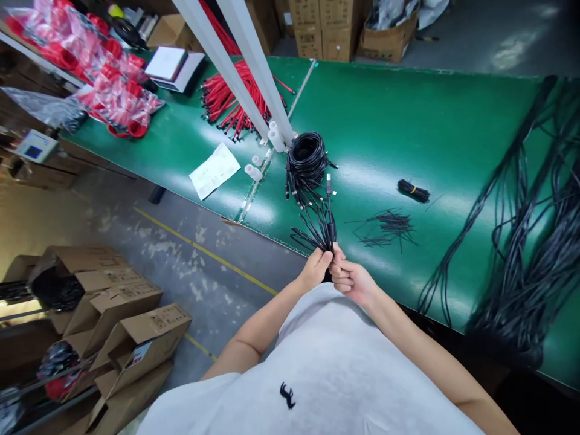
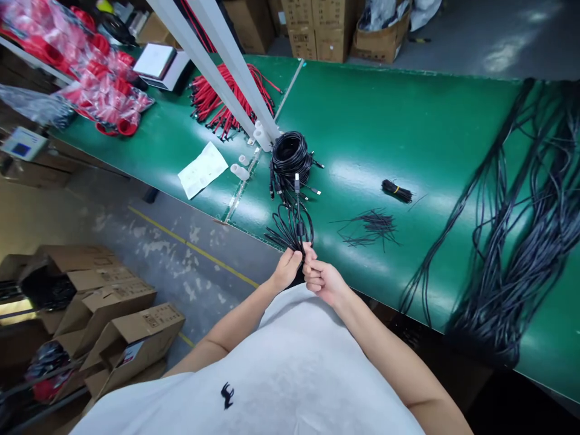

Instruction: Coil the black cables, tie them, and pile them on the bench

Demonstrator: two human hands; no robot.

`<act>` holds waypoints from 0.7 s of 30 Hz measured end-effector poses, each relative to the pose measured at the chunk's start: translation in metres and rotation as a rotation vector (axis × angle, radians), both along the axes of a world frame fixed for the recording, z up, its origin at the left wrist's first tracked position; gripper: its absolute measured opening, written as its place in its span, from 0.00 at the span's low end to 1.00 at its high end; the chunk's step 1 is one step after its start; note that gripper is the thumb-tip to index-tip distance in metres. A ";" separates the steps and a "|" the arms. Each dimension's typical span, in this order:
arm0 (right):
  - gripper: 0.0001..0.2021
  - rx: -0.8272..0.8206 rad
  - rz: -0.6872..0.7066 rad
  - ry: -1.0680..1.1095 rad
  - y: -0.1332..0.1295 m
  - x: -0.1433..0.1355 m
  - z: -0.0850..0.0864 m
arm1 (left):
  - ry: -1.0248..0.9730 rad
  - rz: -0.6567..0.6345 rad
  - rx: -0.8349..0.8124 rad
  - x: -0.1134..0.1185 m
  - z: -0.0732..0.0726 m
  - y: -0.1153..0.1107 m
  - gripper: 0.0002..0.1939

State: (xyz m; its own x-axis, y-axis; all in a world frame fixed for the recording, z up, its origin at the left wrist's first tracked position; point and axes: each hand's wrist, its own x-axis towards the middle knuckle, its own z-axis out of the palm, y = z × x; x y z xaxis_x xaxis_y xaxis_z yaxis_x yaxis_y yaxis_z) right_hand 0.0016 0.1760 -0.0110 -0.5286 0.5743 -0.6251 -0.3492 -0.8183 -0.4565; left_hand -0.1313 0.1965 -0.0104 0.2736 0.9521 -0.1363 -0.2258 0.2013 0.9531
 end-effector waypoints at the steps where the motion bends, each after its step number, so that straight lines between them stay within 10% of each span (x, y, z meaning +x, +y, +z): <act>1: 0.20 0.023 -0.023 -0.096 -0.001 -0.001 -0.002 | -0.071 0.044 -0.077 -0.003 0.004 0.005 0.24; 4: 0.21 0.087 -0.198 -0.328 0.003 0.009 -0.009 | -0.259 0.156 -0.268 -0.017 0.012 0.024 0.24; 9: 0.24 0.130 -0.525 -0.587 0.016 0.046 -0.027 | -0.269 -0.048 -0.399 -0.044 0.025 0.082 0.22; 15: 0.25 -0.048 -0.677 -0.591 -0.009 0.037 -0.055 | -0.179 -0.002 -0.289 -0.063 0.036 0.235 0.15; 21: 0.28 -0.180 -0.672 -0.572 -0.054 -0.016 -0.073 | 0.783 0.034 0.124 -0.065 -0.019 0.350 0.10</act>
State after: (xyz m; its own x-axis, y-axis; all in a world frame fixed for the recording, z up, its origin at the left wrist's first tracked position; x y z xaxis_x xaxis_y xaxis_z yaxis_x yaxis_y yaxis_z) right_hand -0.0145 0.1216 -0.0840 0.3029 0.5183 -0.7998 -0.5382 -0.5995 -0.5924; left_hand -0.1966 0.5469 -0.0292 0.1126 0.9791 -0.1692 0.5156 0.0880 0.8523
